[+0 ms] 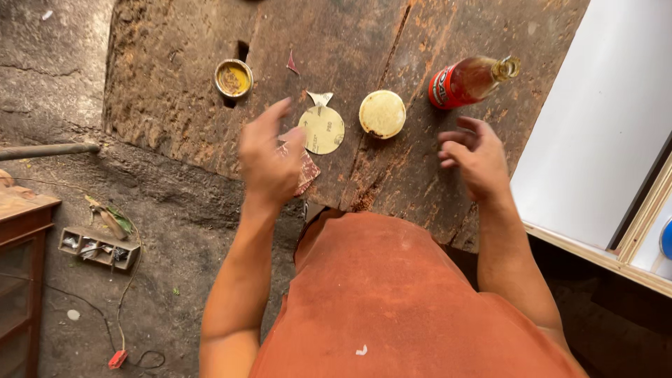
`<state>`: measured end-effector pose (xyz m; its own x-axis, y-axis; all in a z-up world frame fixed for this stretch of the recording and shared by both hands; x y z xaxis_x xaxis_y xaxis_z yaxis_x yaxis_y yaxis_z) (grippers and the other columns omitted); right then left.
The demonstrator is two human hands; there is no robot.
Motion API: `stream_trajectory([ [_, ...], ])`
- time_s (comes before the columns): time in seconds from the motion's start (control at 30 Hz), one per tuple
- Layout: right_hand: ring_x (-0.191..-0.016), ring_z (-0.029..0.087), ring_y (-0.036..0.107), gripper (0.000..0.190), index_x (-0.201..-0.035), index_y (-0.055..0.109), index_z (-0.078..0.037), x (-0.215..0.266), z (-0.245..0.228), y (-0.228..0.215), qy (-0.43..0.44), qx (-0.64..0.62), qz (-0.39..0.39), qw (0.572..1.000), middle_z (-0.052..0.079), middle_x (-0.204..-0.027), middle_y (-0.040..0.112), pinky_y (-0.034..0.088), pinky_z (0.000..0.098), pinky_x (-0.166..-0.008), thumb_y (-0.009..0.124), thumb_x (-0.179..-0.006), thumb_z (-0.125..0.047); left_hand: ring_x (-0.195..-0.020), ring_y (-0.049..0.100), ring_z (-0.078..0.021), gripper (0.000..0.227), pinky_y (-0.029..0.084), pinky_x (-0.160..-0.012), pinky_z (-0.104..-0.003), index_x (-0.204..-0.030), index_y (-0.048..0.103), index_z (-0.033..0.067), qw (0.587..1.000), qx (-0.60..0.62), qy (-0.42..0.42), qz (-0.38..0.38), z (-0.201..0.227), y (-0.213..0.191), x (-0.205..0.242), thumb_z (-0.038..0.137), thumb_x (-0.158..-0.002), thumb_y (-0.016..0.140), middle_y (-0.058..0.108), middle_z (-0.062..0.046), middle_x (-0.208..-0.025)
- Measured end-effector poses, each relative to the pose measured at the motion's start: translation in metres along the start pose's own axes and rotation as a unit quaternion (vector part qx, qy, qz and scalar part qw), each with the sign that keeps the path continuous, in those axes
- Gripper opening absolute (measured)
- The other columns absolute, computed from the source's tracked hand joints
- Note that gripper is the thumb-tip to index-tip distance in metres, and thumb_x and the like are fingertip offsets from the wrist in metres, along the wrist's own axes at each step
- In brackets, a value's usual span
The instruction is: The person pours liquid from a bottle onto wooden discs and circular pieces of sandpaper, then rubs the wooden discs together by hand.
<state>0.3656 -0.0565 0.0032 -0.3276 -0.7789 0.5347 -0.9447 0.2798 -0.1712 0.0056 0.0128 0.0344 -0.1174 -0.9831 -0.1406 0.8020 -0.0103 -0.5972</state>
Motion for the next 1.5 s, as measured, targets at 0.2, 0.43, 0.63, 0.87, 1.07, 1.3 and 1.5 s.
stream_trajectory([
  [0.2,-0.088,0.018,0.069,0.074,-0.155,0.033,0.008,-0.011,0.006,0.047,-0.021,-0.07,-0.101,0.992,0.02,-0.122,0.068,0.06,0.0263,-0.075,0.062,-0.087,0.002,-0.103,0.065,-0.0492,0.068,0.049,-0.093,-0.053,-0.141,0.057,0.0055,0.971,-0.09,-0.042,-0.217,0.048,0.093,-0.061,0.058,-0.098,0.056,0.072,-0.027,-0.106],
  [0.43,-0.095,0.018,0.069,0.068,-0.151,0.037,0.007,-0.018,0.013,0.053,0.007,-0.147,-0.127,0.981,0.016,-0.12,0.067,0.059,0.0288,-0.08,0.06,-0.087,0.002,-0.096,0.073,-0.0367,0.06,0.056,-0.084,-0.044,-0.118,0.074,0.0034,0.957,0.072,-0.146,-0.239,0.021,0.12,-0.073,0.057,-0.105,0.051,0.075,-0.021,-0.101],
  [0.63,-0.104,0.021,0.07,0.059,-0.145,0.046,0.008,-0.009,0.003,0.05,-0.015,-0.213,-0.17,0.962,0.015,-0.12,0.067,0.06,0.032,-0.086,0.053,-0.087,0.005,-0.095,0.072,-0.0218,0.042,0.063,-0.079,-0.039,-0.12,0.065,0.0018,0.796,0.487,-0.257,-0.253,0.002,0.113,-0.053,0.037,-0.109,0.044,0.071,-0.013,-0.112],
  [0.87,-0.105,0.024,0.071,0.056,-0.145,0.047,0.01,0.02,-0.029,0.047,-0.02,-0.202,-0.225,0.953,0.019,-0.125,0.067,0.061,0.0371,-0.09,0.057,-0.09,0.004,-0.113,0.069,-0.0296,0.028,0.062,-0.094,-0.053,-0.134,0.053,0.0032,0.659,0.647,-0.293,-0.25,-0.005,0.087,-0.015,0.018,-0.11,0.053,0.064,-0.018,-0.129],
  [1.07,-0.105,0.022,0.071,0.06,-0.15,0.042,0.007,0.043,-0.049,0.053,-0.008,-0.167,-0.291,0.942,0.021,-0.128,0.066,0.062,0.0359,-0.09,0.059,-0.093,0.001,-0.13,0.061,-0.0376,0.062,0.055,-0.099,-0.06,-0.153,0.043,0.0046,0.529,0.749,-0.282,-0.282,-0.02,0.078,0.02,0.017,-0.098,0.069,0.053,-0.022,-0.148],
  [1.3,-0.097,0.024,0.073,0.03,-0.122,0.065,0.004,0.029,-0.042,0.017,-0.043,0.06,-0.093,0.993,0.02,-0.116,0.074,0.061,0.0337,-0.081,0.062,-0.093,-0.003,-0.148,0.047,-0.0344,0.081,0.04,-0.125,-0.052,-0.161,0.039,0.0044,0.451,0.839,-0.218,-0.212,-0.029,0.086,0.05,0.01,-0.09,0.078,0.048,-0.018,-0.158],
  [1.5,-0.127,0.022,0.063,0.066,-0.132,0.048,-0.006,-0.032,-0.027,0.003,-0.256,0.143,0.04,0.955,0.008,-0.135,0.065,0.052,0.037,-0.096,0.09,-0.081,-0.005,-0.149,0.047,-0.0344,0.082,0.042,-0.122,-0.055,-0.159,0.042,0.0091,0.441,0.857,-0.189,-0.187,-0.028,0.082,0.052,0.009,-0.088,0.082,0.049,-0.015,-0.159],
])
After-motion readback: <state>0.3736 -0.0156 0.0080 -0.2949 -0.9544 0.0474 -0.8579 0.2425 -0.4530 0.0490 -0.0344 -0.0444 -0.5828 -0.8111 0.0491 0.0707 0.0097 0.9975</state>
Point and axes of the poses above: each hand's wrist, its own x-axis away from the middle knuckle, its own y-axis out of the palm, z = x × y, the point moved 1 cm from there along -x, towards the middle knuckle
